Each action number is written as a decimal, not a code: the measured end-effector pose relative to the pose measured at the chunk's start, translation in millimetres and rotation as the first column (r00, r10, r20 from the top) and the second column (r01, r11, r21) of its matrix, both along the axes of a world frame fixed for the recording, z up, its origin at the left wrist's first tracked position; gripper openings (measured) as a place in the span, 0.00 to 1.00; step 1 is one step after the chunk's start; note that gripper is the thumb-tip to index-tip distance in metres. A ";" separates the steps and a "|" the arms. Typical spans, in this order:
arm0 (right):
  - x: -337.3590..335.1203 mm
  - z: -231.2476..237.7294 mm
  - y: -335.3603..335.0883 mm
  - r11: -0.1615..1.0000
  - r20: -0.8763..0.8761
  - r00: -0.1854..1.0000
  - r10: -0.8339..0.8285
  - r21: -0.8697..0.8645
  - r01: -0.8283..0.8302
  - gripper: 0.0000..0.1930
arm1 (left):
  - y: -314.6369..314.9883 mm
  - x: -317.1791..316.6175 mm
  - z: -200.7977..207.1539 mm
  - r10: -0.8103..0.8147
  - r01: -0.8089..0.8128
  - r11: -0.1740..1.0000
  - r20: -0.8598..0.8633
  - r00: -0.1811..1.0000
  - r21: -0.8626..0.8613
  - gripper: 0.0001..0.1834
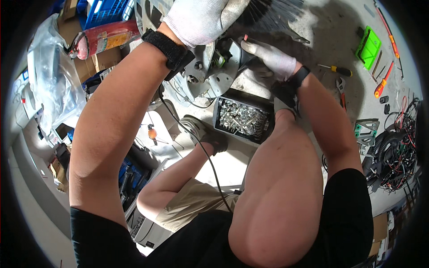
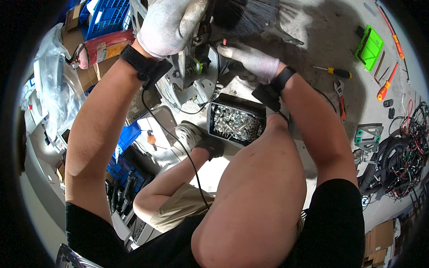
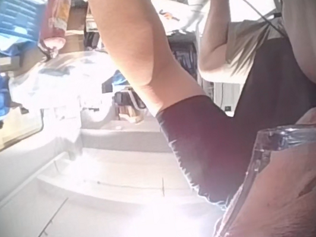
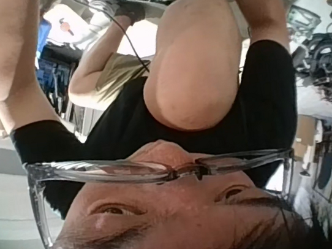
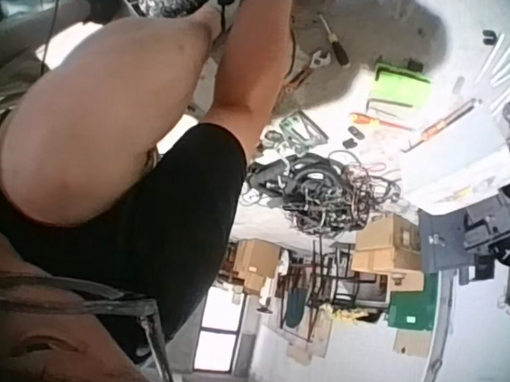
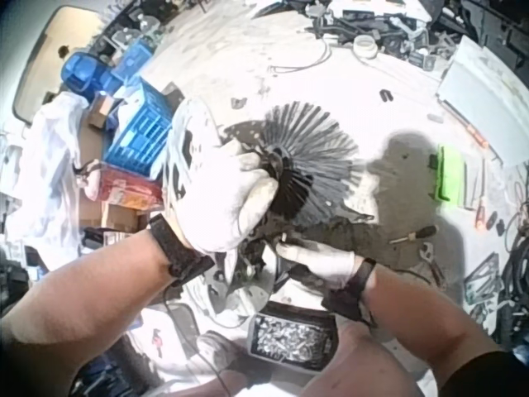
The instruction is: The recorder is disassembling and inspecting mechanical components of a large piece of equipment on a workshop floor.
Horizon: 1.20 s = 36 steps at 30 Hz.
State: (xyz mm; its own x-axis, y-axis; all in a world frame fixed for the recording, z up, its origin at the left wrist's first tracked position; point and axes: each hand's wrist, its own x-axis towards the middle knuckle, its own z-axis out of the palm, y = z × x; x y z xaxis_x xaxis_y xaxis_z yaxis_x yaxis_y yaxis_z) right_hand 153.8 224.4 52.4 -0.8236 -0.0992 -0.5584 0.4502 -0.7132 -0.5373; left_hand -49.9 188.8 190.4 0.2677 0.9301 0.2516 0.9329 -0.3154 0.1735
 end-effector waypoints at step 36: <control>-0.6 72.2 -21.8 0.469 0.010 0.952 0.305 0.868 -0.160 0.32 | -0.9 2.2 -3.2 0.027 -0.031 0.996 0.051 0.998 0.079 0.10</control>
State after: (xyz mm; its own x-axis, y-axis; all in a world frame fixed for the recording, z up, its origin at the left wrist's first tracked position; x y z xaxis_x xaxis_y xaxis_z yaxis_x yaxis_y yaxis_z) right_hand 153.2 202.6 124.7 -0.9136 0.1649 -0.3716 0.4031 0.2478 -0.8810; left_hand -47.6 187.9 187.2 0.2262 0.9137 0.3376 0.9328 -0.3031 0.1951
